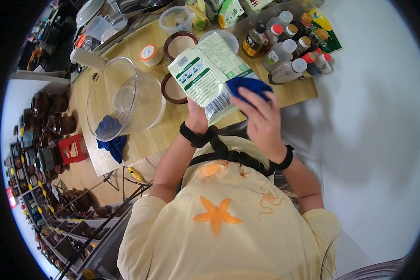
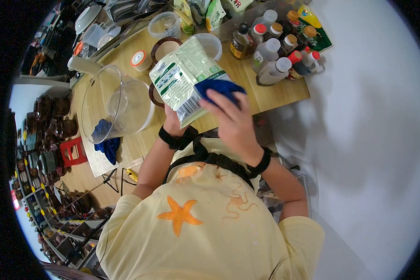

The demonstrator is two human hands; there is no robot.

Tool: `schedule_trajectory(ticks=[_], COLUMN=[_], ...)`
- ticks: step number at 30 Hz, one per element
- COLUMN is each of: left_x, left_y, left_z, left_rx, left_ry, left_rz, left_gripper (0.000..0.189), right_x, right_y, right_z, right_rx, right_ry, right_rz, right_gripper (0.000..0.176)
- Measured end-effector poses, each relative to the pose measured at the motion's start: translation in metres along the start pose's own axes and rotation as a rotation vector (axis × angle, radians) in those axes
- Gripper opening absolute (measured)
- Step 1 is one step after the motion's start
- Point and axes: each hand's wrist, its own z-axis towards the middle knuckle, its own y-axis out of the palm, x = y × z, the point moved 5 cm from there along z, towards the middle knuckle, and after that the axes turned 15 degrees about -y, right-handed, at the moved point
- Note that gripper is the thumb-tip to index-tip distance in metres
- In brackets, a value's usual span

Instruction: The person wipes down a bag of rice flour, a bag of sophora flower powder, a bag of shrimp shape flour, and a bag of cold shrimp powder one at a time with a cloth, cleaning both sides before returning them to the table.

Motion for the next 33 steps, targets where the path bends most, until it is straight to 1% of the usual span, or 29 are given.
schedule_trajectory(ticks=[2,3,4,6,7,10,11,14,15,16,17,18,20,23,25,26,30,31,33], left_x=[-0.002,-0.003,-0.01,-0.006,-0.006,-0.002,-0.004,0.006,0.003,0.005,0.007,0.009,0.013,0.018,0.016,0.014,0.004,0.001,-0.002], left_y=[-0.005,-0.004,0.019,0.012,0.013,0.018,0.014,-0.001,0.003,0.0,-0.003,-0.001,-0.008,-0.005,-0.005,-0.004,0.009,0.013,0.01], left_z=[0.0,0.0,0.002,0.007,0.001,0.004,0.001,-0.006,-0.003,-0.005,-0.008,-0.009,-0.014,-0.016,-0.015,-0.014,-0.01,-0.011,-0.012], left_rx=[-0.003,-0.005,0.67,0.396,0.604,-0.021,-0.06,0.593,0.246,0.298,0.35,0.401,0.43,0.53,0.535,0.529,0.475,0.319,0.227], left_ry=[0.012,0.019,0.134,0.064,0.104,-0.007,-0.015,0.215,0.071,0.089,0.11,0.132,0.161,0.216,0.171,0.147,0.051,-0.011,-0.055], left_rz=[0.087,0.132,0.289,0.19,0.133,0.121,0.172,0.377,-0.089,-0.042,0.006,0.054,0.023,0.028,0.068,0.078,0.088,-0.012,-0.045], left_gripper=[0.059,0.062,0.068,0.069,0.068,0.068,0.064,0.057,0.052,0.051,0.05,0.049,0.048,0.048,0.05,0.05,0.052,0.053,0.054], right_x=[-0.015,-0.018,-0.021,-0.028,-0.028,-0.021,-0.017,-0.001,0.006,0.013,0.021,0.031,0.052,0.079,0.075,0.071,0.053,0.051,0.044], right_y=[0.006,0.013,0.016,0.021,0.019,0.015,0.013,0.004,0.0,-0.003,-0.007,-0.009,-0.018,-0.031,-0.038,-0.043,-0.044,-0.041,-0.033], right_z=[0.0,-0.005,-0.006,-0.007,-0.007,-0.006,-0.006,-0.004,-0.004,-0.004,-0.004,-0.003,-0.003,-0.007,0.001,0.007,0.022,0.023,0.025], right_rx=[-0.044,-0.07,-0.089,-0.127,-0.155,-0.185,-0.17,-0.122,-0.106,-0.091,-0.019,-0.014,-0.004,0.097,0.174,0.212,0.187,0.135,-0.048], right_ry=[-0.031,-0.07,-0.096,-0.146,-0.156,-0.163,-0.161,-0.129,-0.1,-0.071,-0.044,-0.01,0.06,0.194,0.135,0.107,0.084,0.058,-0.084], right_rz=[0.037,0.134,0.175,0.257,0.246,0.183,0.158,0.076,0.048,0.02,-0.036,-0.084,-0.18,-0.075,-0.037,-0.018,0.178,0.255,0.309], right_gripper=[0.042,0.042,0.042,0.042,0.042,0.041,0.041,0.04,0.04,0.04,0.041,0.041,0.042,0.045,0.046,0.046,0.044,0.044,0.045])
